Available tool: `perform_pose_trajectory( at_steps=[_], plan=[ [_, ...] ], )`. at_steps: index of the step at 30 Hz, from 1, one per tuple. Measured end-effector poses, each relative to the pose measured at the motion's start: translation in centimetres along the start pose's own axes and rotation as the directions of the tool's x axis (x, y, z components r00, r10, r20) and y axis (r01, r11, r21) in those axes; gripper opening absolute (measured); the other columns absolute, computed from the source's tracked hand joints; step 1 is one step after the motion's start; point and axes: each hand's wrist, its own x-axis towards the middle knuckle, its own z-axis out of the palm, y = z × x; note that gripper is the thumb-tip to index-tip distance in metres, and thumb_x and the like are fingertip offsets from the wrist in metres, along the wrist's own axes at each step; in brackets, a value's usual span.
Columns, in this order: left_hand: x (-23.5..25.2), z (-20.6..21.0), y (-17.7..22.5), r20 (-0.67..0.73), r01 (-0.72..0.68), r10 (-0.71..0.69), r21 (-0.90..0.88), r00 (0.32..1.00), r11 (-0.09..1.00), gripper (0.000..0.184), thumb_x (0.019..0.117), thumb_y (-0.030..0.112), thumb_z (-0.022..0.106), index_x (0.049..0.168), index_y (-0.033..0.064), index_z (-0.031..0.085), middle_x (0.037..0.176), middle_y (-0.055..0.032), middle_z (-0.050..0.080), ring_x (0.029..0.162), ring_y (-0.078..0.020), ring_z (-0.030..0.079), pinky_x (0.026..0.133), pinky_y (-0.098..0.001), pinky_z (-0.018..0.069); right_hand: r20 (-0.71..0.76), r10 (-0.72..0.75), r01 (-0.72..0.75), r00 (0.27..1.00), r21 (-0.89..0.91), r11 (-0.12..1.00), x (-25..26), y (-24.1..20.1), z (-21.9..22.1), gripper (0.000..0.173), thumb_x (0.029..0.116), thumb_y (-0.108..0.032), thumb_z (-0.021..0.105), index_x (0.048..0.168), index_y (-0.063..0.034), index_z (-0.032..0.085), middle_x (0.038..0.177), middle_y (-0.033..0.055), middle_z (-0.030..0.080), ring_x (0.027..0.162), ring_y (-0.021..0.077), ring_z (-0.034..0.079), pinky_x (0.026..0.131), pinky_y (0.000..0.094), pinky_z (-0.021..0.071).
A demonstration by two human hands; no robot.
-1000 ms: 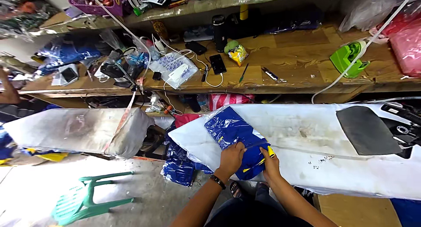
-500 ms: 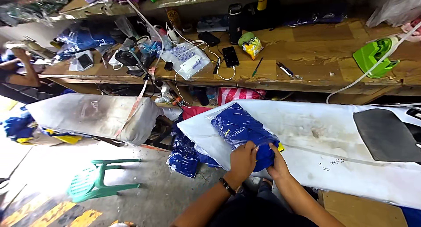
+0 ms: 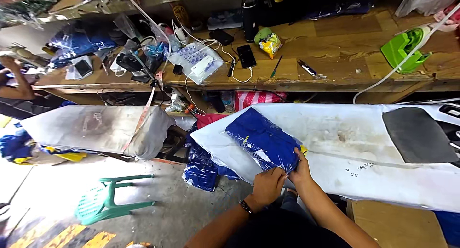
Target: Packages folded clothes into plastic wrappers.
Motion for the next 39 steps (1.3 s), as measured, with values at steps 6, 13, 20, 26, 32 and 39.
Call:
perform_pose_trajectory(
  at_steps=[6,13,20,26,32,39],
  plan=[
    [4.5,-1.9,-0.4,0.03,-0.015,0.013,0.083,0.999,0.996,0.024,0.0977,0.025,0.06,0.088,0.0071,0.073,0.09,-0.0111,0.07,0.089,-0.0308,0.068,0.075,-0.046,0.0558,0.207,-0.19,0.242,0.96,-0.264,0.934,0.9,2.4,-1.8,0.054,0.101,-0.02,0.051,0.148,-0.0063,0.028,0.116,0.0077,0.062,0.101,0.0106,0.066,0.086,0.0285,0.0582],
    [8.5,-1.1,0.2,0.356,0.332,-0.404,0.247,0.843,0.91,0.071,0.0879,0.062,0.066,0.13,0.0044,0.063,0.131,-0.0194,0.063,0.127,-0.0373,0.057,0.101,-0.0551,0.0474,0.23,-0.138,0.183,0.963,-0.186,0.965,2.3,3.9,-3.8,0.021,0.0997,-0.005,0.051,0.12,-0.0049,0.05,0.098,0.0053,0.067,0.091,0.0115,0.067,0.082,0.031,0.0577],
    [12.4,-1.2,2.2,0.536,0.118,-0.222,0.221,0.814,0.968,0.035,0.1079,0.021,0.043,0.125,0.0011,0.067,0.126,-0.0201,0.068,0.123,-0.0378,0.062,0.1,-0.0568,0.0502,0.24,-0.143,0.172,0.96,-0.105,0.979,3.5,3.7,-5.0,0.026,0.1026,-0.013,0.044,0.129,-0.0099,0.046,0.104,0.0039,0.065,0.095,0.0112,0.067,0.084,0.0333,0.0584],
    [8.3,-3.6,2.2,-0.086,-0.225,0.215,-0.136,0.973,0.965,0.028,0.1022,0.016,0.057,0.083,-0.0003,0.069,0.081,-0.0134,0.069,0.081,-0.0266,0.07,0.075,-0.0405,0.0582,0.442,-0.457,0.627,0.772,-0.414,0.66,-0.2,-2.5,-0.5,0.069,0.0779,-0.005,0.07,0.139,0.0084,0.042,0.114,0.0099,0.069,0.101,0.0116,0.07,0.09,0.0307,0.0597],
    [-1.7,-3.4,-3.6,0.045,0.16,-0.154,-0.196,0.987,0.967,0.029,0.1021,0.023,0.058,0.097,-0.0007,0.074,0.088,-0.0131,0.073,0.076,-0.0205,0.07,0.073,-0.0384,0.0592,0.918,-0.091,0.762,0.387,-0.374,-0.529,-2.2,-1.0,1.4,0.064,0.0743,-0.03,0.081,0.135,-0.0146,0.068,0.144,0.0161,0.061,0.138,0.05,0.048,0.109,0.0715,0.038],
    [-5.0,-2.7,-6.1,-0.01,0.373,-0.375,0.114,0.927,0.921,0.05,0.0886,0.044,0.073,0.113,-0.0001,0.07,0.111,-0.02,0.071,0.103,-0.0369,0.069,0.086,-0.0519,0.0572,0.775,0.227,0.707,0.589,-0.358,-0.61,-0.1,4.5,-4.1,0.058,0.0971,-0.026,0.061,0.151,-0.006,0.051,0.164,0.0139,0.039,0.153,0.0427,0.03,0.119,0.0727,0.0181]
  ],
)
